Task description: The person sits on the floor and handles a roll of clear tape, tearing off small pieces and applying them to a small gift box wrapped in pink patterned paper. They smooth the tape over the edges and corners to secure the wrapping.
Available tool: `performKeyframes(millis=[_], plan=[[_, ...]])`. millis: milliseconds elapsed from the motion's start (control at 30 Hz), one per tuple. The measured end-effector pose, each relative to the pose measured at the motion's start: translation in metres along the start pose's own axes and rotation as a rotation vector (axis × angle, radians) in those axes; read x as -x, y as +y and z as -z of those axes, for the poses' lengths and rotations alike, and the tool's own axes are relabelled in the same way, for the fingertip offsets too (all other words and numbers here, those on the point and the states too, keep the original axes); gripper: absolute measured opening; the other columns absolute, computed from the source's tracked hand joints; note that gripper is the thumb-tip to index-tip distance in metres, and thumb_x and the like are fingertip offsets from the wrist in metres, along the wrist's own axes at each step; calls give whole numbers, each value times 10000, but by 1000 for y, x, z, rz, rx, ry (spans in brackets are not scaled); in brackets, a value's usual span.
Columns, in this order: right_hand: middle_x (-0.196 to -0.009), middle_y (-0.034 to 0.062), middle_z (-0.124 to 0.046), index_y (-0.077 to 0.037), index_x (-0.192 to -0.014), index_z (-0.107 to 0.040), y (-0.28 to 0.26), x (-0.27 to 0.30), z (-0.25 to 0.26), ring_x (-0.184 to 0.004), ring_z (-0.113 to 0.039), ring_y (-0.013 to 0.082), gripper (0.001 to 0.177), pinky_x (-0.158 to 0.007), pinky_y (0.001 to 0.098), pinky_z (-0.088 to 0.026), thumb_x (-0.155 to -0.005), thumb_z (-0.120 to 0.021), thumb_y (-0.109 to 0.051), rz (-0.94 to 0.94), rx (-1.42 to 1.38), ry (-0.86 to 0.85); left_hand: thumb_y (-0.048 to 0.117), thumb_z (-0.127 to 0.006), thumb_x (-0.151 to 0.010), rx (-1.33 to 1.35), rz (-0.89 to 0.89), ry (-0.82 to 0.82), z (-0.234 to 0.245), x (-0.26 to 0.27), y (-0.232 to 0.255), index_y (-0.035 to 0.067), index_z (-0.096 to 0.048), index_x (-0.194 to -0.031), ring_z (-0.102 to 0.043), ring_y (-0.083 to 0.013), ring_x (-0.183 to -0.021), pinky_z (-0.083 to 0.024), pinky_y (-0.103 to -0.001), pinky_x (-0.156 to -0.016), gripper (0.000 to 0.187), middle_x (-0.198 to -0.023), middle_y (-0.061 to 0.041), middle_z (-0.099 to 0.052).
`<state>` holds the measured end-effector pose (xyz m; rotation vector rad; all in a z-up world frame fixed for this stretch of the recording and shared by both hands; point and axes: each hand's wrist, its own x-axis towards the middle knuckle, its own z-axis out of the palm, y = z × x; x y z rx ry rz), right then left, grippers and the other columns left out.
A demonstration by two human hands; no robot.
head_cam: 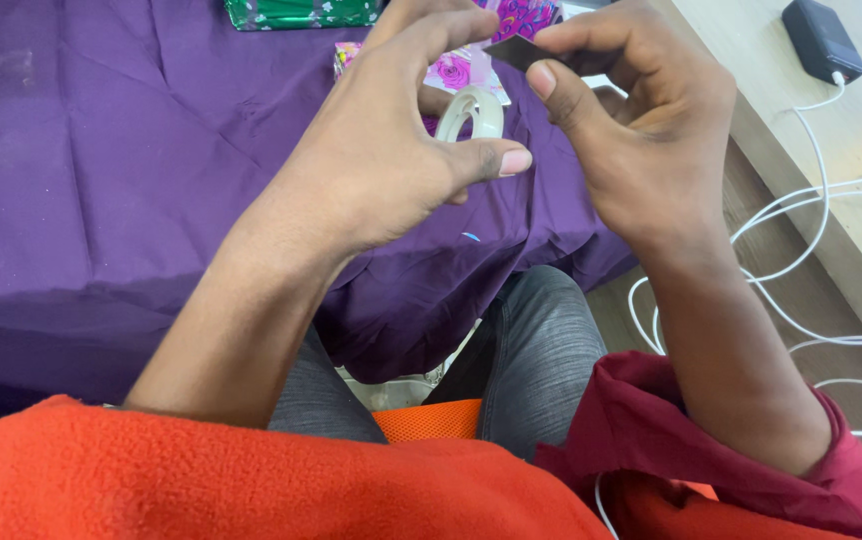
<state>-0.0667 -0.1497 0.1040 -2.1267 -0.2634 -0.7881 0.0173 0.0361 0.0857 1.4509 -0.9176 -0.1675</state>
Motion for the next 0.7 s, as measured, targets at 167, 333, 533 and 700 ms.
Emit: performKeyframes(millis=[167,333,533,700], plan=[[-1027,-16,-635,-13,-1112,-689,-2,-1,-5,-940,-632,45,151,-748,193,-552,-986,-771,-13,-36,113,17,156,-895,-729,-48,-66,-24,0,1,-1,-14,-495,-1416,-695,-209,-1156,-610,-290,-885,813,-1441,-56,-467],[-1013,4,-642,-16,-1070,-712,-2,-1,-3,-933,-634,69,135,-749,211,-527,-963,-783,23,58,183,-29,160,-922,-744,-181,-213,-28,1,2,-6,-27,-522,-1388,-607,-232,-1285,-573,-330,-959,781,-1409,-90,-498],[-1001,96,-661,34,-1085,-723,1,1,0,-954,-650,145,141,-802,257,-537,-986,-789,110,333,348,-75,209,-983,-732,-390,-371,19,-3,1,-10,-41,-554,-1353,-577,-284,-1303,-511,-381,-1050,795,-1381,-128,-547],[-985,94,-670,22,-1081,-729,3,2,6,-899,-649,137,146,-804,270,-529,-995,-813,104,305,393,-38,147,-935,-810,-212,-324,-26,-2,1,-1,-33,-535,-1406,-637,-252,-1264,-604,-322,-956,740,-1424,-117,-521]])
